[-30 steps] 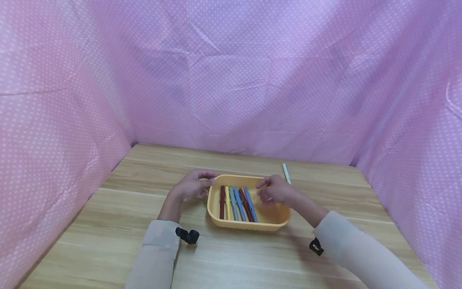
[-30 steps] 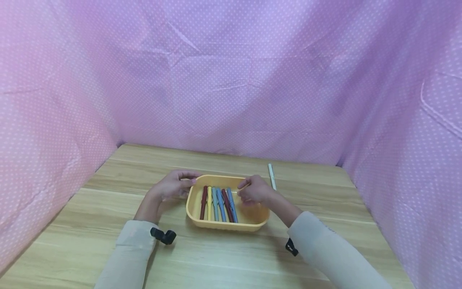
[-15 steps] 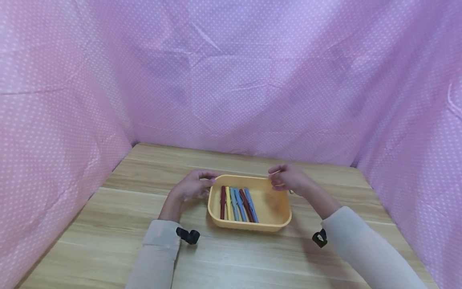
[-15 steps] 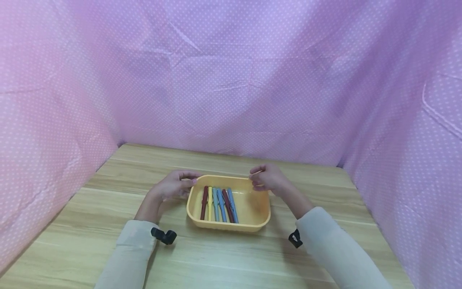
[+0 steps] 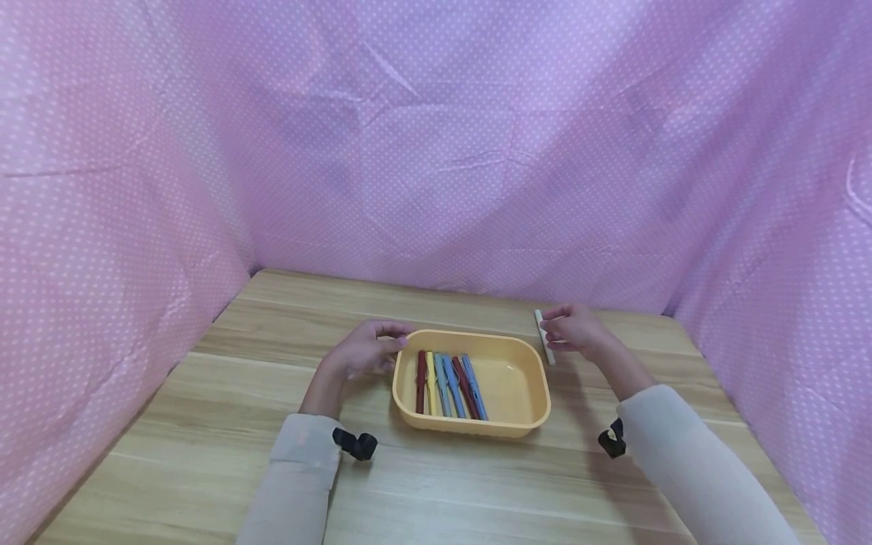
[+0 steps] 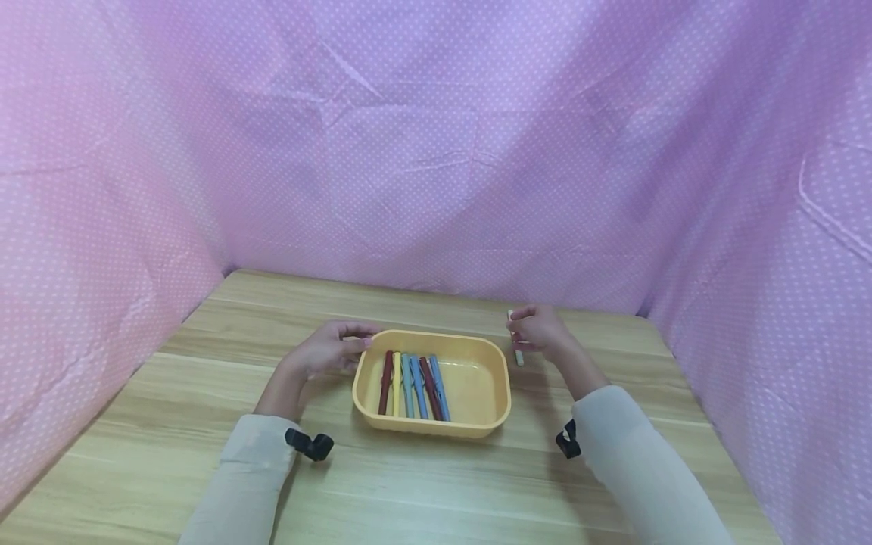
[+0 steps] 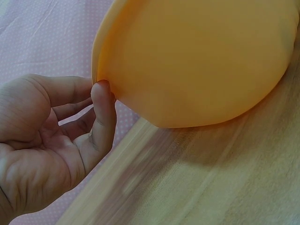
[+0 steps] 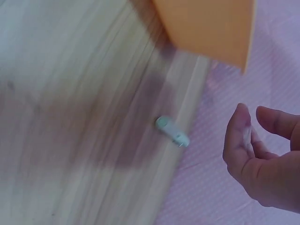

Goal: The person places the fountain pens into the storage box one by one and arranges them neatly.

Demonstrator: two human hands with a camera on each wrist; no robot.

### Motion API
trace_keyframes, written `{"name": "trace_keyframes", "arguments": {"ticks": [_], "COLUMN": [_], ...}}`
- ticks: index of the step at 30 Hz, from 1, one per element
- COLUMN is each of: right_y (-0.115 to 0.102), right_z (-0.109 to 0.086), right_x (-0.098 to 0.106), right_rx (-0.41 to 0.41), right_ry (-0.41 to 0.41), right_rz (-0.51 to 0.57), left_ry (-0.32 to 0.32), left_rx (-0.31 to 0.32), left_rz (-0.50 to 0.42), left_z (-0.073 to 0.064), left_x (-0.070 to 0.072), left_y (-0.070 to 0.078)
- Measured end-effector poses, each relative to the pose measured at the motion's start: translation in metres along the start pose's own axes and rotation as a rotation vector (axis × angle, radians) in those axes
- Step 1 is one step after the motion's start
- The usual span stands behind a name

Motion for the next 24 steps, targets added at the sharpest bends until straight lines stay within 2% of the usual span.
{"name": "trace_keyframes", "arguments": {"ticks": [6,13,17,24], "right_y": [0.016,0.034,0.045,0.055], "right_z": [0.011,0.025,0.033,0.038], "right_x": [0.01,0.01,0.011,0.009], "right_rx": [-0.011,0.024,-0.006,-0.038], "right_ry": [0.036,0.021,0.02,0.078], "right_rz": [-0.067,-0.068,-0.06,-0.174], "left_ry": [0.006,0.014,0.009,0.008], "left_rx": [-0.001,0.008,0.012,0.01], "left_rz": [0.002,0.004,0.013,0.03], "left_z": [0.0,-0.001,-0.002,-0.005], "left_x": [0.0,0.0,-0.001,-0.002], "left_y": [0.0,-0.001,-0.001,0.002]}}
Point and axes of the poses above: each hand's wrist, its own z-axis towards the middle knuckle, its own x-axis out of the back of the hand, y = z × x, the point moved 4 cm from there along z, towards the middle knuckle, and after that the axes turned 4 degrees about x, right-handed, at the moved point
